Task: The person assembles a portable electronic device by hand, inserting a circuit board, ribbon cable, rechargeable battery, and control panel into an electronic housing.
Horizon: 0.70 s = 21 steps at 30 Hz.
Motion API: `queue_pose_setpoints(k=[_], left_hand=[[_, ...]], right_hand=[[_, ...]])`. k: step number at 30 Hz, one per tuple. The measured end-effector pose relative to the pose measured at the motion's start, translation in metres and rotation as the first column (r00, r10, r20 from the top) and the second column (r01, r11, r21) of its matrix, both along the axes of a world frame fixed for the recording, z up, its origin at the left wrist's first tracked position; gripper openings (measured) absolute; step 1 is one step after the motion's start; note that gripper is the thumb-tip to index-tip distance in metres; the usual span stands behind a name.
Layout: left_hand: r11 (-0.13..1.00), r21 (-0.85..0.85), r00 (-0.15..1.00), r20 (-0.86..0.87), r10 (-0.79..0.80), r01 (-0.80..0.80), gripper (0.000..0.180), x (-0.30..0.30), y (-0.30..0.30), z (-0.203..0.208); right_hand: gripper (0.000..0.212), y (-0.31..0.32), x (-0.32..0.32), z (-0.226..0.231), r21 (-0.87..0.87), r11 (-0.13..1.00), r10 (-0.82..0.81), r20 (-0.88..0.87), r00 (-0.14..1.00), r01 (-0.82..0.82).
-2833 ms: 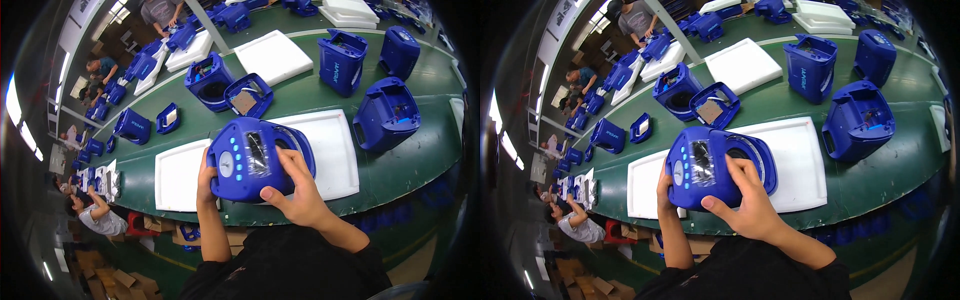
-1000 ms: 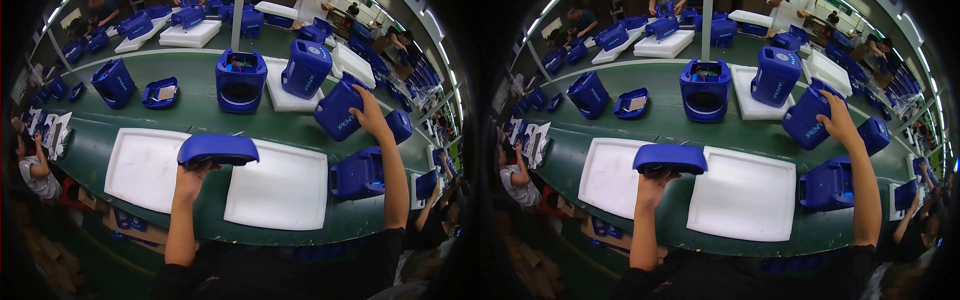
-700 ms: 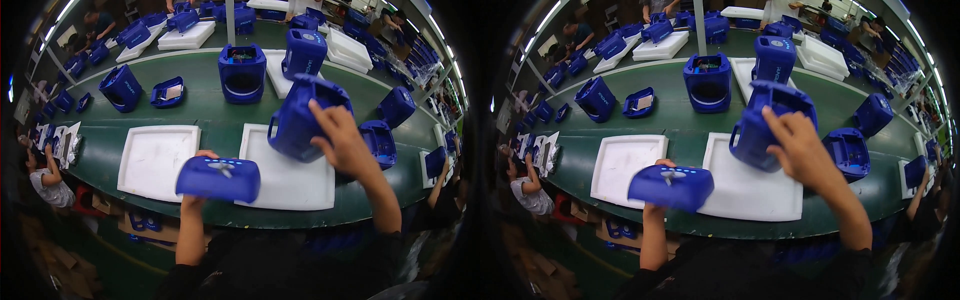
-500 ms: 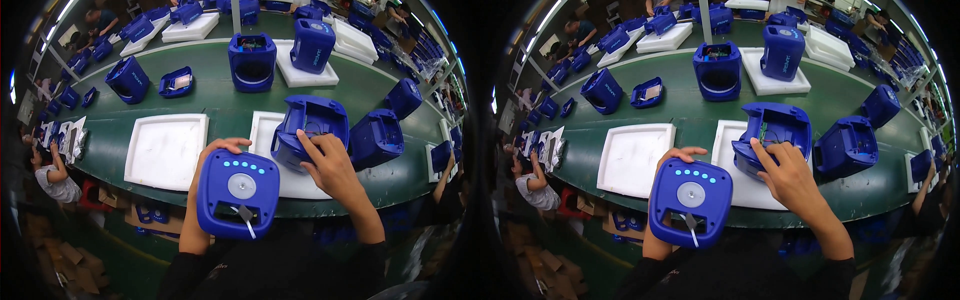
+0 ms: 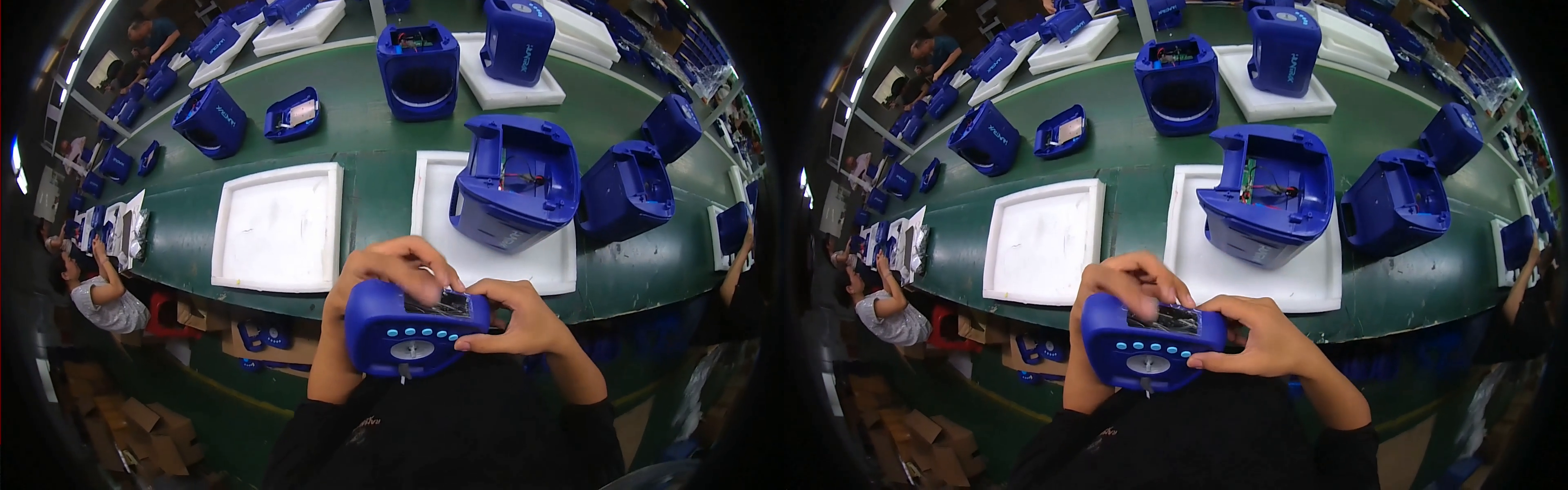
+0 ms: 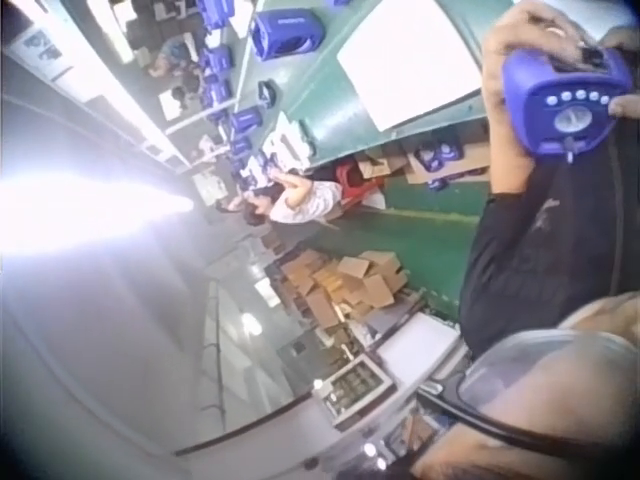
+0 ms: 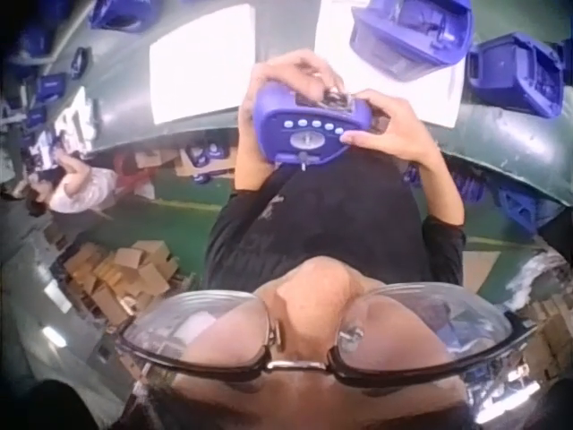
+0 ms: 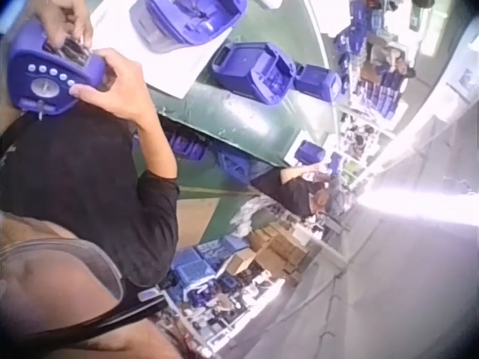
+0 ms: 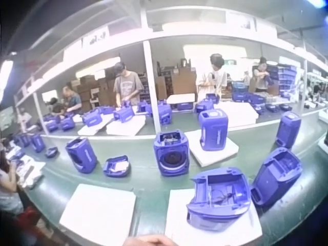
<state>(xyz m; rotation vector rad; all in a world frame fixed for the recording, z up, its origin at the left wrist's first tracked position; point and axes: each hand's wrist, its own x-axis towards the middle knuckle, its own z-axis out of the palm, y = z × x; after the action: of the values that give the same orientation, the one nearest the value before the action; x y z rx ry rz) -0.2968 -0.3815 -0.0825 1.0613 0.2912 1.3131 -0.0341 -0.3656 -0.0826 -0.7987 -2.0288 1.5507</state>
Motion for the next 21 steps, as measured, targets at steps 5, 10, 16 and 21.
queue_pose_setpoints(k=[5, 10, 16, 21], left_hand=[[0.996, -0.078, 0.992, -0.121, 0.026, -0.036, 0.057, -0.023, 0.021, -0.032], [0.912, -0.296, 0.892, -0.430, 0.137, -0.283, 0.059, -0.050, -0.020, -0.070], [0.901, -0.173, 0.912, -0.183, 0.368, -0.398, 0.079, -0.001, -0.048, -0.040], [0.854, -0.223, 0.849, -0.379, 0.369, -0.471, 0.066, 0.000, -0.038, -0.022]], right_hand=[[0.045, -0.004, -0.002, -0.015, -0.071, 0.990, -0.132, -0.158, 0.979, 0.122], [0.054, -0.014, -0.002, -0.023, -0.294, 0.868, -0.496, -0.465, 0.733, 0.401], [0.059, -0.024, -0.014, -0.038, -0.296, 0.747, -0.640, -0.564, 0.522, 0.595], [0.068, -0.037, -0.018, -0.038, -0.274, 0.734, -0.654, -0.533, 0.537, 0.621]])
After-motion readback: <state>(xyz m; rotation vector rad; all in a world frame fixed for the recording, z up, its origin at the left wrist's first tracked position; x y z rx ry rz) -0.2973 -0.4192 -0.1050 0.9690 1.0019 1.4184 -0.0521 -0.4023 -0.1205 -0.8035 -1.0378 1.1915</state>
